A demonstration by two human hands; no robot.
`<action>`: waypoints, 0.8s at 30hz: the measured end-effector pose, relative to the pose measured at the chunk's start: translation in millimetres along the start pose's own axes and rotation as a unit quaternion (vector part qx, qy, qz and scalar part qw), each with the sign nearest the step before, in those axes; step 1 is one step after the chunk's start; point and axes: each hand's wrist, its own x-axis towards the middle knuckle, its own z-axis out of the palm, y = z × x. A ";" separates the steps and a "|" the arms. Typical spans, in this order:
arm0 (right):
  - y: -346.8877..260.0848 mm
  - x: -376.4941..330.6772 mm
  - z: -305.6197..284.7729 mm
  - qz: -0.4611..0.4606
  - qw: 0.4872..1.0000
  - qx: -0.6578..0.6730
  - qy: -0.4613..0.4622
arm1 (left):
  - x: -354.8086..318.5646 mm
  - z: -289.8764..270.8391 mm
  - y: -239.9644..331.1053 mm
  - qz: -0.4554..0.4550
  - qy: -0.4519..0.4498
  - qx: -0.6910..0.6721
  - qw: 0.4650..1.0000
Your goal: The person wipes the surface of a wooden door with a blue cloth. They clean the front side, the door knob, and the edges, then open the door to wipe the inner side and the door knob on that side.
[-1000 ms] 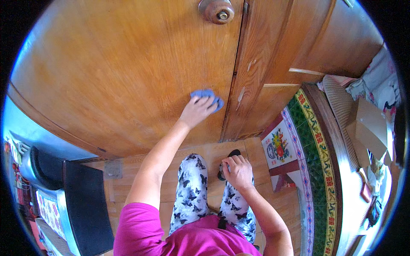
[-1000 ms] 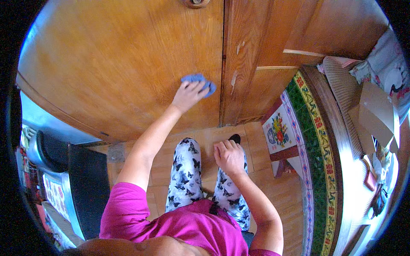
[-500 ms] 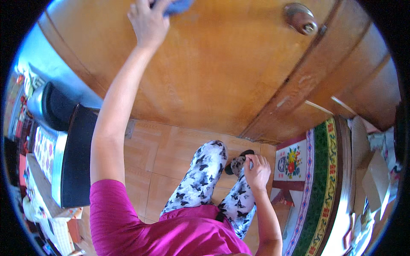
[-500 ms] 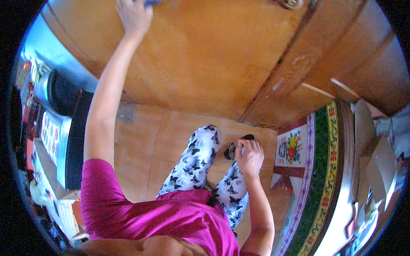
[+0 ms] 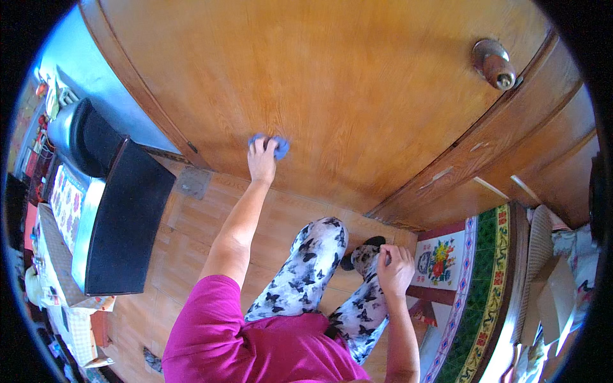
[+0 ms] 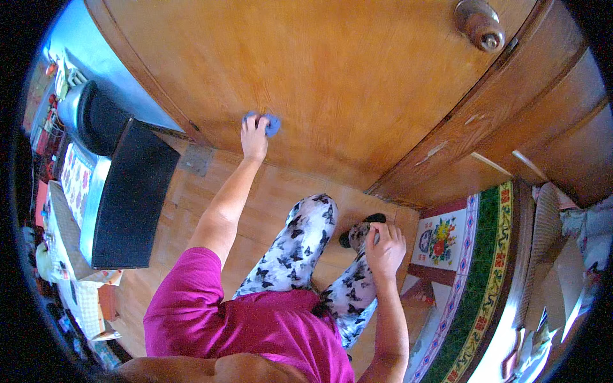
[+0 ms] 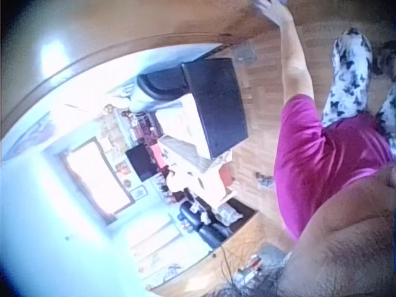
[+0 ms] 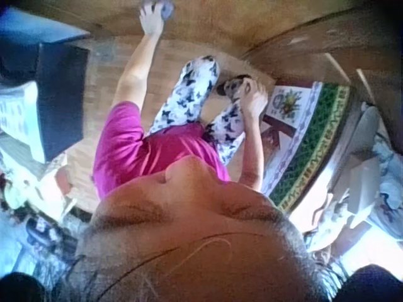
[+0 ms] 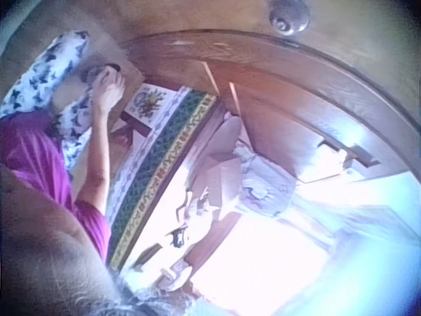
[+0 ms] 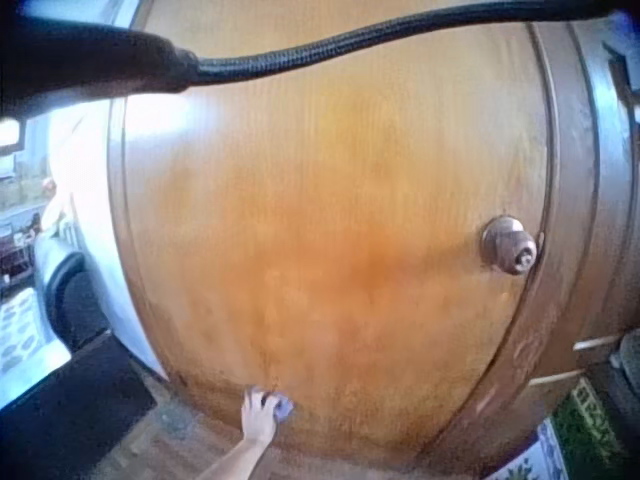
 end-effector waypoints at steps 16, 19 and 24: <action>-1.1 -1.5 0.0 0.025 0.999 -0.018 -0.029 | 206.1 -141.5 64.9 0.094 0.393 -0.127 0.906; -1.2 0.9 1.9 0.041 0.998 -0.024 -0.031 | 135.7 -58.3 53.3 0.074 0.344 -0.138 0.926; 2.7 7.0 3.4 0.062 0.995 -0.029 -0.071 | -8.5 46.0 53.6 -0.035 0.184 -0.163 0.969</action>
